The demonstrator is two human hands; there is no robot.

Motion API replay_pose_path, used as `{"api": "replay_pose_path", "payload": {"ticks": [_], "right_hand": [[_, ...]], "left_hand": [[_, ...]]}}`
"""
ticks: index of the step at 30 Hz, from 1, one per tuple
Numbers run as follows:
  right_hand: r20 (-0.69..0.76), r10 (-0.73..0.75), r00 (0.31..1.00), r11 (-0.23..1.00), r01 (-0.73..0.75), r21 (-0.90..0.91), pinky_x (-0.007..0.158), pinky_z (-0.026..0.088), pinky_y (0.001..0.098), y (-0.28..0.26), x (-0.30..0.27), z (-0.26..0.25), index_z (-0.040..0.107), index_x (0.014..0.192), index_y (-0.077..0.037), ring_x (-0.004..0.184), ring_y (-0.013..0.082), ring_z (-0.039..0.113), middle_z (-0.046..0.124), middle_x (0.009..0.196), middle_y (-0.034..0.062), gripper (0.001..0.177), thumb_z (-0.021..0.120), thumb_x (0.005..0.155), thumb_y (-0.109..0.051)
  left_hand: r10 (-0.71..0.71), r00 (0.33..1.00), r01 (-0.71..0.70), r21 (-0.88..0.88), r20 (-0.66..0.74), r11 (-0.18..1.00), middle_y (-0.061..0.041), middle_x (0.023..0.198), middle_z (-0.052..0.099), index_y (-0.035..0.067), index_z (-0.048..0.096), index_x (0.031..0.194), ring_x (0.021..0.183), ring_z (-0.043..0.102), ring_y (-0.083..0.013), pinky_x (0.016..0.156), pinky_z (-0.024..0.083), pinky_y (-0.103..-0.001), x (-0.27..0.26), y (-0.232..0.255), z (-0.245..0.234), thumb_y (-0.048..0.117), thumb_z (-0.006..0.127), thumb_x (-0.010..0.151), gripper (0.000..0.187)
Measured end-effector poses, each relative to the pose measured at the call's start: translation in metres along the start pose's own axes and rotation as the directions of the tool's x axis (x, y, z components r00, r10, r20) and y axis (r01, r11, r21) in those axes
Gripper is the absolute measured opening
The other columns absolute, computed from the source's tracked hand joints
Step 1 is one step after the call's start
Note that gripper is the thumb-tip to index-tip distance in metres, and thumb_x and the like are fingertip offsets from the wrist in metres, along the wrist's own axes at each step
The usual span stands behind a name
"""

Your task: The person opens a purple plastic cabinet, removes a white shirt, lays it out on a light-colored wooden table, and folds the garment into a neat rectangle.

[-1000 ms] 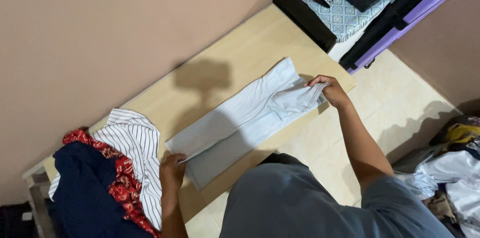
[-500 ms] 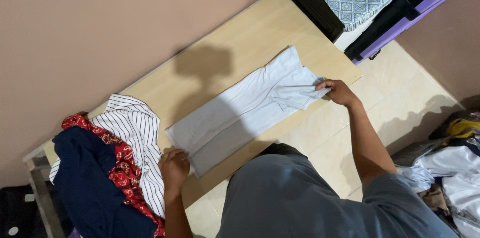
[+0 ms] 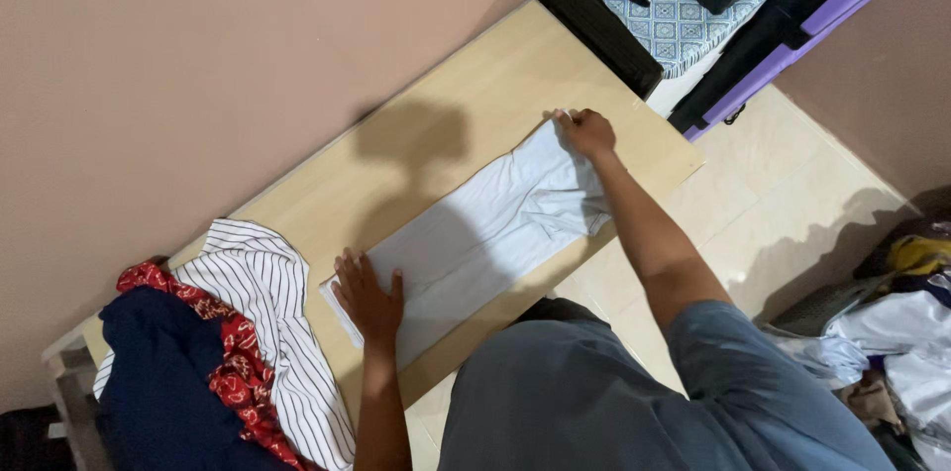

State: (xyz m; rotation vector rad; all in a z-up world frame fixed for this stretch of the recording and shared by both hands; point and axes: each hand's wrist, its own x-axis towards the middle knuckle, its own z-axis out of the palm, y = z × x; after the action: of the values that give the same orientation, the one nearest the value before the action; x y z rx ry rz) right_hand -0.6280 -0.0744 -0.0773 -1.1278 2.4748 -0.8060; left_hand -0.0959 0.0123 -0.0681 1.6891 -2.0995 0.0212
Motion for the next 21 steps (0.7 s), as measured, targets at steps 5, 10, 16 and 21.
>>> {"api": "replay_pose_path", "payload": {"ticks": [5,10,16,21], "right_hand": [[-0.073,0.063,0.995,0.998,-0.062,0.011,0.084,0.055,0.0496,-0.012,0.021,0.025,0.074,0.089,-0.007,0.093,0.0403,0.07,0.074,0.094,0.0192,0.041,0.058,0.096,-0.045],[-0.204,0.156,0.966,0.987,-0.161,-0.009,0.081,0.055,0.0503,0.0,0.024,0.033,0.073,0.095,-0.009,0.092,0.039,0.071,0.075,0.093,0.0178,0.035,0.056,0.098,-0.039],[-0.219,0.083,0.972,0.994,-0.096,-0.052,0.079,0.055,0.0492,0.0,0.012,0.033,0.072,0.1,-0.008,0.088,0.0383,0.071,0.075,0.093,0.0174,0.034,0.056,0.1,-0.038],[-0.336,-0.141,0.931,0.981,0.176,0.077,0.072,0.054,0.045,-0.006,-0.021,-0.019,0.068,0.097,-0.005,0.081,0.0342,0.07,0.072,0.093,0.015,0.043,0.067,0.095,-0.048]], "left_hand": [[-0.071,0.975,0.061,0.051,0.209,0.997,-0.025,0.168,0.019,-0.001,0.034,0.159,0.156,0.013,-0.0405,0.122,0.011,-0.059,-0.007,-0.011,0.024,0.061,0.051,0.096,0.089],[-0.11,0.968,0.122,-0.038,0.227,0.992,-0.024,0.169,0.016,0.0,0.03,0.159,0.158,0.01,-0.0403,0.124,0.007,-0.058,-0.006,-0.009,0.018,0.061,0.053,0.095,0.092],[-0.105,0.97,0.118,-0.046,0.218,0.992,-0.024,0.169,0.018,0.0,0.031,0.159,0.157,0.01,-0.0401,0.123,0.007,-0.058,0.003,-0.004,0.014,0.065,0.057,0.09,0.098],[-0.097,0.974,0.116,-0.082,0.207,0.99,-0.027,0.166,0.024,-0.001,0.036,0.156,0.157,0.016,-0.0423,0.123,0.008,-0.061,0.006,0.008,-0.002,0.058,0.066,0.09,0.093]]}}
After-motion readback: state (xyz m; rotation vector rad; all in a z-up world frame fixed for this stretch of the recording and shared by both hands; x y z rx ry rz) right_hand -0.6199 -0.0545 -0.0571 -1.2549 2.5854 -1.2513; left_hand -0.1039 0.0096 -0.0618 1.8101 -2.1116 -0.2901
